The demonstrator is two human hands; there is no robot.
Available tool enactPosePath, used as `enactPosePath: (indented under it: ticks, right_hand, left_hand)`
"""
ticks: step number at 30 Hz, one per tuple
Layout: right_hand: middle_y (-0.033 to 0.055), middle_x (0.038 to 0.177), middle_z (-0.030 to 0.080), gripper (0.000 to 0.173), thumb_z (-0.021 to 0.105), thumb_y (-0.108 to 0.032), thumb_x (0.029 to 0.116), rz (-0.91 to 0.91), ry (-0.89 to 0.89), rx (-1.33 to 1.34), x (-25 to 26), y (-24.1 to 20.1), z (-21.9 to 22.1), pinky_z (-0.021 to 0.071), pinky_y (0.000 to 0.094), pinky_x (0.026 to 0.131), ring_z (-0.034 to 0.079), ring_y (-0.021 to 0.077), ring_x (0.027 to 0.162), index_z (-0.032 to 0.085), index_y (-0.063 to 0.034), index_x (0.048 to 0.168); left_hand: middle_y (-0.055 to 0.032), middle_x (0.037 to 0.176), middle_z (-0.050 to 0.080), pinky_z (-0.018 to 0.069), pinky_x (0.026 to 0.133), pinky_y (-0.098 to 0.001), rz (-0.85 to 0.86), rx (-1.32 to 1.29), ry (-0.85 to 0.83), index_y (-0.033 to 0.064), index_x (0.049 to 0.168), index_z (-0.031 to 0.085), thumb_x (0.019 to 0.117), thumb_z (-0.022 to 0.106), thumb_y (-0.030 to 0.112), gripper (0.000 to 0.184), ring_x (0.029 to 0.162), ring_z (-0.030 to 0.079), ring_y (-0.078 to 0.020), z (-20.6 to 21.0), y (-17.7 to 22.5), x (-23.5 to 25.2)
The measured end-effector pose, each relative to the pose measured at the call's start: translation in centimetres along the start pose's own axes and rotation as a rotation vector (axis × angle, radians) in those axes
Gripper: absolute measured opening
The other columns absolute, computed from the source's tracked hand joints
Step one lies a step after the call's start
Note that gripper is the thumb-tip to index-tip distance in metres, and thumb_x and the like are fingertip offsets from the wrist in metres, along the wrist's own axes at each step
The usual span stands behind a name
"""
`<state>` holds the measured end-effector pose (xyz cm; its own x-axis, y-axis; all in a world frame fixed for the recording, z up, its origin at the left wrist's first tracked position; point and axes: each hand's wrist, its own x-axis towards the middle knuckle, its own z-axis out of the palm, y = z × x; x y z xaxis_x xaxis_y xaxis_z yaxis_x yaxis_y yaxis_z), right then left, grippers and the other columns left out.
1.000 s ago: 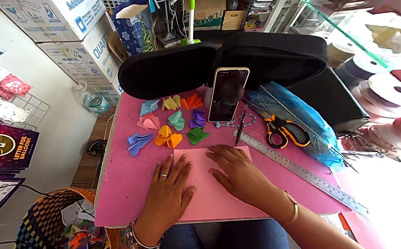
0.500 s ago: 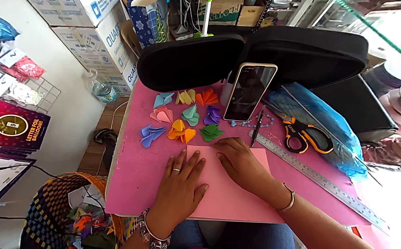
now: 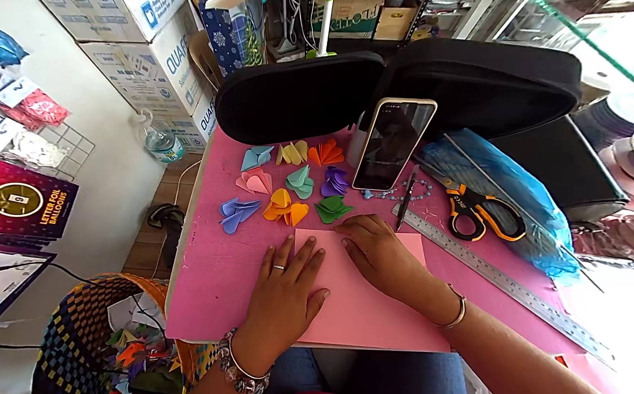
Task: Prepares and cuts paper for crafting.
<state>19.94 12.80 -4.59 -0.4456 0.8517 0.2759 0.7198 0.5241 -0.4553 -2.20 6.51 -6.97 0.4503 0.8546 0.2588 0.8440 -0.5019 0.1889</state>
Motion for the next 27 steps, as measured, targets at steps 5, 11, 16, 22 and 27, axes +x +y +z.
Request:
enactPosePath:
  ticks: [5, 11, 16, 22, 27]
  right_hand:
    - [0.0123, 0.117, 0.071, 0.03, 0.05, -0.016, 0.1008, -0.007, 0.003, -0.008, 0.0, 0.0, 0.0, 0.0504, 0.0499, 0.094, 0.064, 0.0335, 0.113, 0.074, -0.0056, 0.116]
    - [0.0125, 0.116, 0.071, 0.029, 0.051, -0.015, 0.1004, -0.004, -0.001, -0.012, 0.0, -0.2, 0.0, 0.0511, 0.0505, 0.093, 0.064, 0.0342, 0.113, 0.074, -0.0054, 0.116]
    - [0.0124, 0.119, 0.071, 0.029, 0.052, -0.017, 0.1005, -0.003, -0.019, -0.054, -0.1, -0.4, -0.1, 0.0498, 0.052, 0.095, 0.063, 0.035, 0.116, 0.073, -0.0054, 0.118]
    - [0.0175, 0.144, 0.059, 0.053, 0.054, -0.045, 0.1001, -0.026, -0.059, -0.154, -3.4, -5.9, 0.4, 0.0469, 0.058, 0.106, 0.055, 0.0399, 0.135, 0.067, -0.0037, 0.13]
    - [0.014, 0.154, 0.052, 0.085, 0.031, -0.067, 0.0993, 0.008, -0.01, -0.257, -6.3, -5.8, 3.3, 0.0397, 0.052, 0.114, 0.048, 0.0324, 0.143, 0.051, -0.0011, 0.149]
  left_hand:
    - [-0.0006, 0.159, 0.047, 0.0341, 0.113, -0.0613, -0.002, 0.004, 0.0, 0.02, 0.146, 0.057, 0.1039, 0.036, 0.052, 0.057, 0.147, 0.042, -0.0357, 0.0, 0.0, 0.1]
    - [-0.0002, 0.158, 0.048, 0.0343, 0.113, -0.0617, -0.01, 0.004, -0.003, 0.0205, 0.145, 0.058, 0.1035, 0.036, 0.053, 0.057, 0.147, 0.041, -0.035, 0.0, 0.0, 0.2]
    - [-0.0002, 0.158, 0.048, 0.0363, 0.111, -0.0612, -0.003, 0.033, -0.038, 0.0204, 0.145, 0.059, 0.1026, 0.037, 0.052, 0.057, 0.146, 0.043, -0.0349, -0.5, 0.0, 0.4]
    - [-0.0036, 0.153, 0.054, 0.041, 0.107, -0.0622, 0.013, 0.055, -0.013, 0.0165, 0.139, 0.064, 0.101, 0.039, 0.05, 0.056, 0.142, 0.048, -0.0376, -0.7, 0.1, 0.6]
    - [-0.002, 0.153, 0.054, 0.0434, 0.106, -0.06, 0.021, 0.124, -0.005, 0.0187, 0.14, 0.063, 0.1002, 0.04, 0.055, 0.058, 0.141, 0.05, -0.0352, -0.5, 0.2, 0.7]
